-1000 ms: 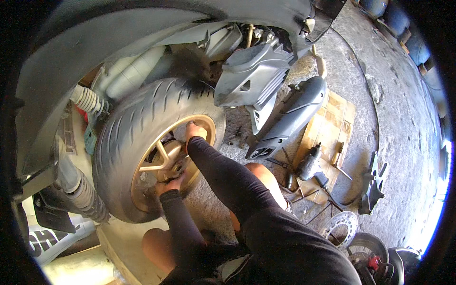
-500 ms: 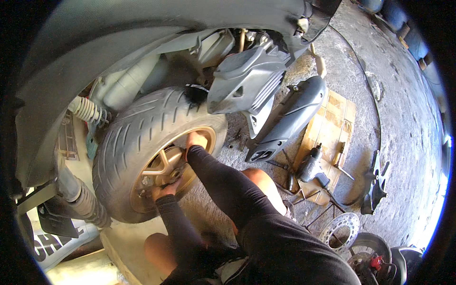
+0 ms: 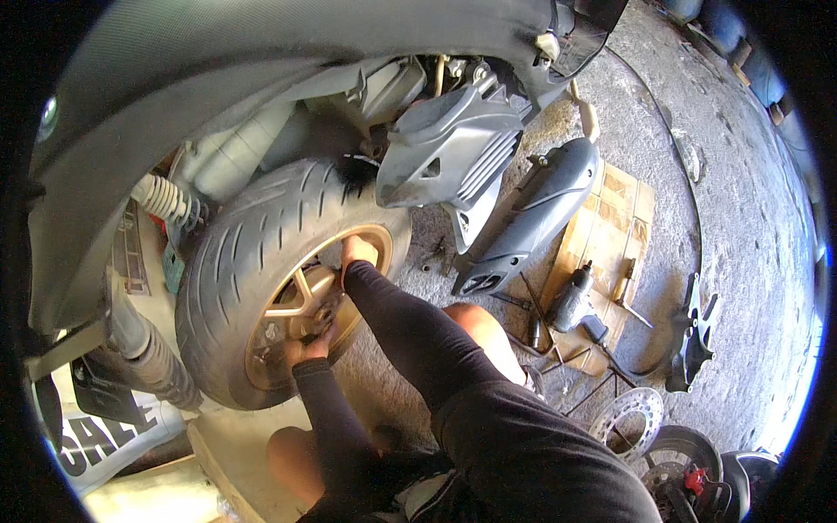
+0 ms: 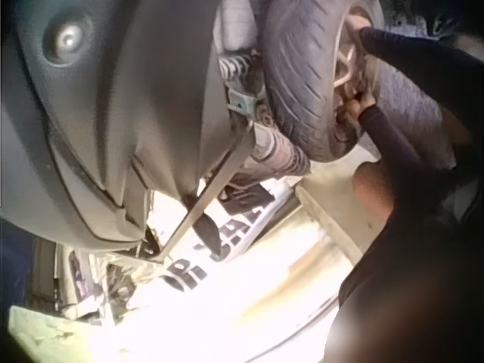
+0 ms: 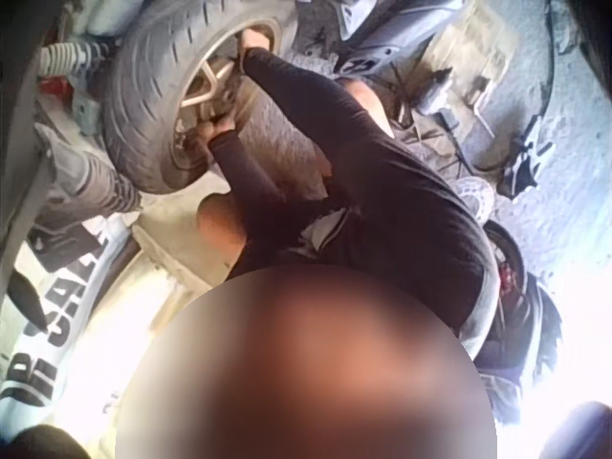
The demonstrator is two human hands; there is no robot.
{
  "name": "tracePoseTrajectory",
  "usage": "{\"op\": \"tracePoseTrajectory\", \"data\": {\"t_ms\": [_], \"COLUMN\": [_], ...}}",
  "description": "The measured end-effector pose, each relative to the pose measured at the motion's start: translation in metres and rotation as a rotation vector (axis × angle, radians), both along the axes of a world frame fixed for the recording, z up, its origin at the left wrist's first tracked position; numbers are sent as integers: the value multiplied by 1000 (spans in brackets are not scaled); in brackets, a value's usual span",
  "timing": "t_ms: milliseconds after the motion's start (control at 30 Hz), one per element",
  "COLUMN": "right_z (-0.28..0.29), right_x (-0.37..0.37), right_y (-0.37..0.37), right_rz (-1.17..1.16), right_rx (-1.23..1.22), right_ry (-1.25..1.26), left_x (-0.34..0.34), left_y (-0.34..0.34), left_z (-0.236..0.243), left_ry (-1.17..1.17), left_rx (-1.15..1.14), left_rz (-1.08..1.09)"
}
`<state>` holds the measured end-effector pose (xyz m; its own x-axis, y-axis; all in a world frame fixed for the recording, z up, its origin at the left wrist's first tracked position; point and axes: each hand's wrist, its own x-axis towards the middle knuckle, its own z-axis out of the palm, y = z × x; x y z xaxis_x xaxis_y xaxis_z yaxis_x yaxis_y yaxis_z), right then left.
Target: The person installs a motorcycle rear wheel by aligning the axle, inserting it through the swingarm, and securing it with a nut. They then attach the rear brake caliper and tighten its bolts.
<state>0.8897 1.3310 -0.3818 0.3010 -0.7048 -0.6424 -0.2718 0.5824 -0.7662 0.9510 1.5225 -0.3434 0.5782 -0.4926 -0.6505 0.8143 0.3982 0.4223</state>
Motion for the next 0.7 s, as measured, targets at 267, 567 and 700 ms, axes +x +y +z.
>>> {"op": "tracePoseTrajectory", "data": {"t_ms": [267, 567, 700], "right_z": [-6, 12, 87], "right_x": [-5, -13, -33], "right_y": [2, 30, 55], "right_rz": [387, 249, -77], "right_rx": [-463, -847, -556], "right_ry": [357, 495, -577], "left_x": [-8, -39, -37], "left_y": [-1, -22, -14], "left_z": [-3, -24, -20], "left_ry": [-88, -122, 22], "left_rx": [42, -58, -183], "left_rz": [27, 420, 313]}}
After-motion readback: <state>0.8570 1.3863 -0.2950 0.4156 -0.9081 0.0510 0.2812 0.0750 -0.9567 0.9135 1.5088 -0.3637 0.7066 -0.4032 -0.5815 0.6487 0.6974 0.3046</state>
